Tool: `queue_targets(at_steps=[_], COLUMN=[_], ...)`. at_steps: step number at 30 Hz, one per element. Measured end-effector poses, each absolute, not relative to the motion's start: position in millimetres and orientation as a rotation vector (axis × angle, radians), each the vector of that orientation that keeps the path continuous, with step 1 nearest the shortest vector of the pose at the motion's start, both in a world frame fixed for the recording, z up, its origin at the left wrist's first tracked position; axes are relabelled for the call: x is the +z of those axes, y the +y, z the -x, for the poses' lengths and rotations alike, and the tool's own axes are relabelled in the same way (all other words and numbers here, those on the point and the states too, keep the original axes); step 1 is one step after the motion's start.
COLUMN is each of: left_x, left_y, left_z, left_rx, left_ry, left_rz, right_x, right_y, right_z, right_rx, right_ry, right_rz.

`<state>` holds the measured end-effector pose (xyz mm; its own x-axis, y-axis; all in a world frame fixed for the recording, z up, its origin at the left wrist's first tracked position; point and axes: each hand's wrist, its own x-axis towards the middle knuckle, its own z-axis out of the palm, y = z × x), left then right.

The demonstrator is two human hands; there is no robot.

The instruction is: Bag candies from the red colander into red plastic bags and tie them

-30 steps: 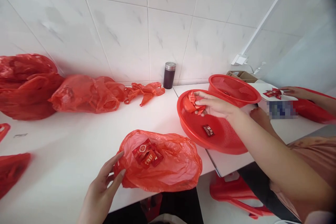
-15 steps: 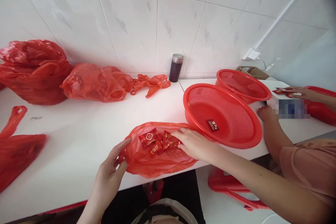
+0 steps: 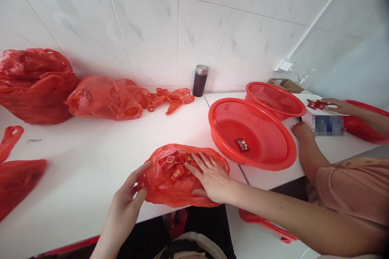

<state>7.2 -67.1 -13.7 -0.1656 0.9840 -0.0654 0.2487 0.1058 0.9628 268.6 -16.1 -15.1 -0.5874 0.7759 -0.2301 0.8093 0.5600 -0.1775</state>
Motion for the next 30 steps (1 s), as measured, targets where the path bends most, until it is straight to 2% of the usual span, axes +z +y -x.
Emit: queue_targets(at_steps=[5, 11, 14, 17, 20, 24, 27, 30], left_x=[-13, -15, -14, -10, -4, -3, -7, -8], left_y=[-64, -63, -64, -65, -67, -68, -67, -69], left_z=[-7, -8, -11, -17, -22, -22, -20, -20], left_rx=[1.075, 1.113, 1.130, 1.185, 1.213, 1.206, 1.190, 1.227], left_ry=[1.598, 1.603, 1.573, 1.545, 1.572, 1.568, 1.578, 1.641], left_rz=[-1.246, -1.245, -1.229, -1.194, -1.130, -1.066, -1.084, -1.078], right_x=[-12, 61, 90, 85, 55, 28, 38, 69], right_y=[-4, 3, 21, 45, 61, 69, 73, 69], right_z=[-270, -288, -324, -368, -400, -412, -405, -387], right_rx=[-0.460, -0.815, -0.693, -0.414, -0.562, -0.769, -0.923, -0.963], right_ry=[2.710, 2.900, 2.880, 2.442, 2.107, 2.055, 2.039, 2.245], right_rz=[-1.404, -1.419, -1.786, -2.052, -2.065, -2.043, -2.025, -2.121])
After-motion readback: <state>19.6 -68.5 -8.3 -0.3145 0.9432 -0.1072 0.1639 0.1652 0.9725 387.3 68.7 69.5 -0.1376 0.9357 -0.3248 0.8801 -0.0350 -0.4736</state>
